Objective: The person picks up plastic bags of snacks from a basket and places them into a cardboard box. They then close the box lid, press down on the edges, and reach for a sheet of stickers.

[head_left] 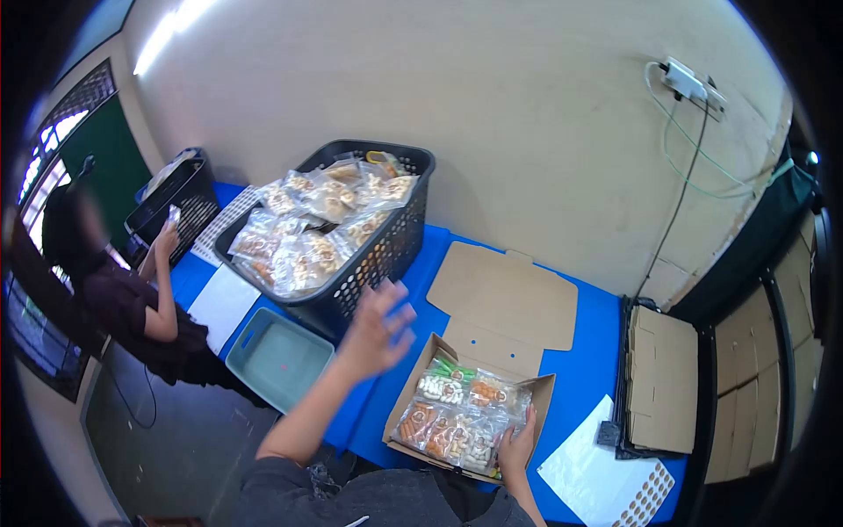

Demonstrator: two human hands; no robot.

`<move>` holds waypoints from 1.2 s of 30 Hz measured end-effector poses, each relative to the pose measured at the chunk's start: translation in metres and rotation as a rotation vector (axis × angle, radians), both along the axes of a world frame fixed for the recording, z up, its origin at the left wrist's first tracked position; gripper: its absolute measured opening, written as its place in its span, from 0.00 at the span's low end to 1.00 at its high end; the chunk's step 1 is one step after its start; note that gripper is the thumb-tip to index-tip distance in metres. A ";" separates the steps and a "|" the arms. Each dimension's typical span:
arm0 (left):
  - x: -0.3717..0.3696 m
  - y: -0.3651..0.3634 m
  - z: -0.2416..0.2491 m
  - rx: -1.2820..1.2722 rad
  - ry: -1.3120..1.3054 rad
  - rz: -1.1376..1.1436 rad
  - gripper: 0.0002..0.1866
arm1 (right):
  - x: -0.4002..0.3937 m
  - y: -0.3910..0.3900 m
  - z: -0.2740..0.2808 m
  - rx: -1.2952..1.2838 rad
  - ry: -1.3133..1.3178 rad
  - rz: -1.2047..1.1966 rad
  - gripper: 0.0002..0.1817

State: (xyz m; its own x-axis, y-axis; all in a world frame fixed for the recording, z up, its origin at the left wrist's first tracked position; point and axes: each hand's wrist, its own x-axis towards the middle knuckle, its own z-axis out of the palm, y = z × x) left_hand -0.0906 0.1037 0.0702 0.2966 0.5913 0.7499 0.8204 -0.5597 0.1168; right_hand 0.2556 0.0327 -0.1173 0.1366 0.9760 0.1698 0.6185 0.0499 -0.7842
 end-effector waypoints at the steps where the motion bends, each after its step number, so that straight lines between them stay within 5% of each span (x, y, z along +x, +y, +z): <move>1: -0.029 0.006 0.013 -0.159 -0.104 0.153 0.34 | 0.001 -0.001 -0.001 -0.022 -0.004 0.010 0.33; 3: -0.094 0.025 0.041 -0.058 0.054 0.493 0.29 | -0.002 -0.003 0.000 -0.056 -0.037 0.011 0.34; 5: -0.146 0.050 0.045 -0.405 -0.402 0.422 0.27 | -0.001 -0.008 -0.001 -0.090 -0.080 0.004 0.35; 7: -0.182 0.055 0.074 -0.847 -0.373 0.575 0.29 | 0.001 -0.010 -0.005 -0.034 -0.020 0.011 0.35; 10: -0.267 0.080 0.048 -0.686 -0.212 0.641 0.35 | 0.002 -0.017 0.005 -0.030 0.012 -0.004 0.34; 12: -0.283 0.072 0.035 -0.783 0.206 1.123 0.38 | 0.008 -0.019 -0.007 -0.002 0.030 -0.017 0.35; 13: -0.297 0.071 0.017 -0.779 0.203 1.122 0.38 | 0.011 -0.021 -0.011 0.015 0.048 -0.032 0.36; 16: -0.296 0.077 0.002 -0.907 0.312 1.322 0.54 | 0.011 -0.023 -0.006 0.008 0.006 -0.060 0.33; 19: -0.294 0.074 0.003 -0.713 0.275 1.214 0.55 | 0.007 -0.021 -0.006 0.008 0.047 -0.065 0.34; 21: -0.301 0.075 0.010 -0.873 0.250 1.010 0.49 | 0.001 -0.019 -0.003 0.015 0.064 -0.054 0.34; 22: -0.300 0.072 0.007 -0.764 0.277 0.979 0.32 | 0.000 -0.017 -0.002 0.022 0.116 -0.067 0.33; 23: -0.299 0.072 0.008 -0.768 0.276 0.979 0.32 | 0.002 -0.015 -0.002 0.031 0.165 -0.082 0.32; 26: -0.283 0.070 0.018 -0.600 0.218 1.018 0.11 | 0.008 -0.005 -0.009 0.045 0.169 -0.085 0.33; 30: -0.280 0.073 0.022 -0.633 -0.100 0.910 0.08 | 0.008 -0.001 0.008 0.079 0.125 -0.056 0.32; 32: -0.272 0.072 0.030 -0.037 -0.080 0.668 0.09 | 0.011 -0.001 0.007 0.095 0.056 -0.096 0.32; 36: -0.216 0.021 0.065 0.359 -0.099 0.736 0.10 | 0.018 -0.006 0.008 0.106 0.118 -0.120 0.31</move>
